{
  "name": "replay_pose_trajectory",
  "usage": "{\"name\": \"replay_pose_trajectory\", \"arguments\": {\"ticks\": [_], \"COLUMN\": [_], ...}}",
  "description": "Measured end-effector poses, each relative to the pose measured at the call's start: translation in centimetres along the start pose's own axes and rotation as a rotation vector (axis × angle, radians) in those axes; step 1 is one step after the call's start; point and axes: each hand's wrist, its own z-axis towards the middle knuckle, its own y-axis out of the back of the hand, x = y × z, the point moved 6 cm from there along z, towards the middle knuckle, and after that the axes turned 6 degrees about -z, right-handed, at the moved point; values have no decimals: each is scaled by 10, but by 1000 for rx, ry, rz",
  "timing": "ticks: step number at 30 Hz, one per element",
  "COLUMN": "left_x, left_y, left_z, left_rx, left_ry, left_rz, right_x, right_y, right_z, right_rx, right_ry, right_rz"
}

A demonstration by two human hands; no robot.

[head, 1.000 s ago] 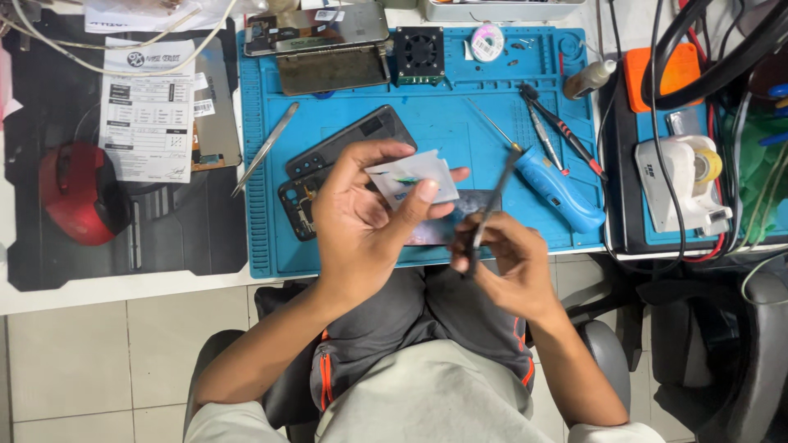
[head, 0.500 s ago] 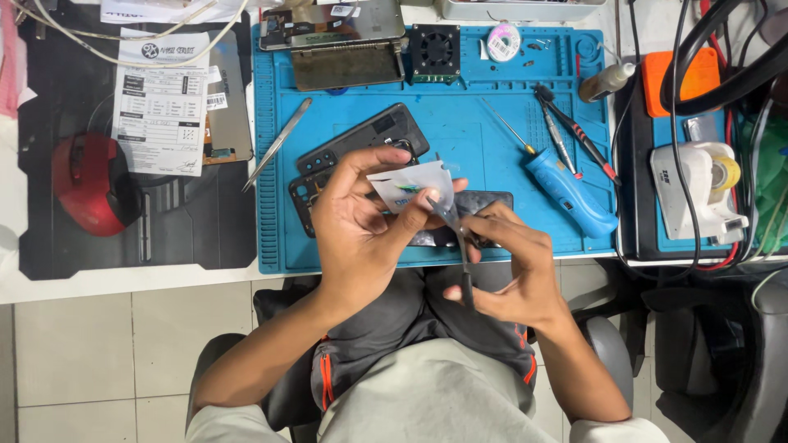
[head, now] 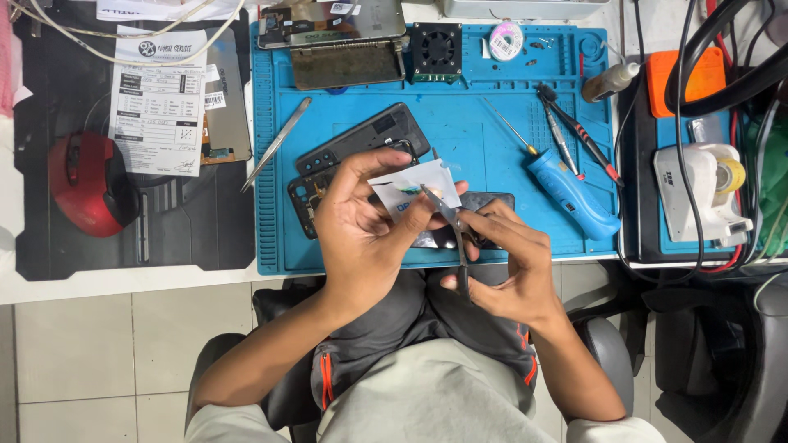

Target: The person solders a small component onto the edge of a disassembled smartphone using a soldering iron, holding the phone with tweezers-like pliers. They then reassemble the phone, power it on and interact with its screen, and finally cut a small piece of material with scissors.

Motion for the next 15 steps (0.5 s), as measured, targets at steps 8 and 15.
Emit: {"name": "replay_pose_trajectory", "arguments": {"ticks": [8,15], "left_x": [5,3], "left_y": [0,0], "left_z": [-2,0], "left_rx": [-17,-6], "left_ry": [58,67], "left_rz": [-57,-51], "right_x": [-5,-5], "right_y": [-1,1], "right_z": [-5,-5], "right_rx": [-10,-3], "right_ry": [28,44], "right_rz": [85,111]}}
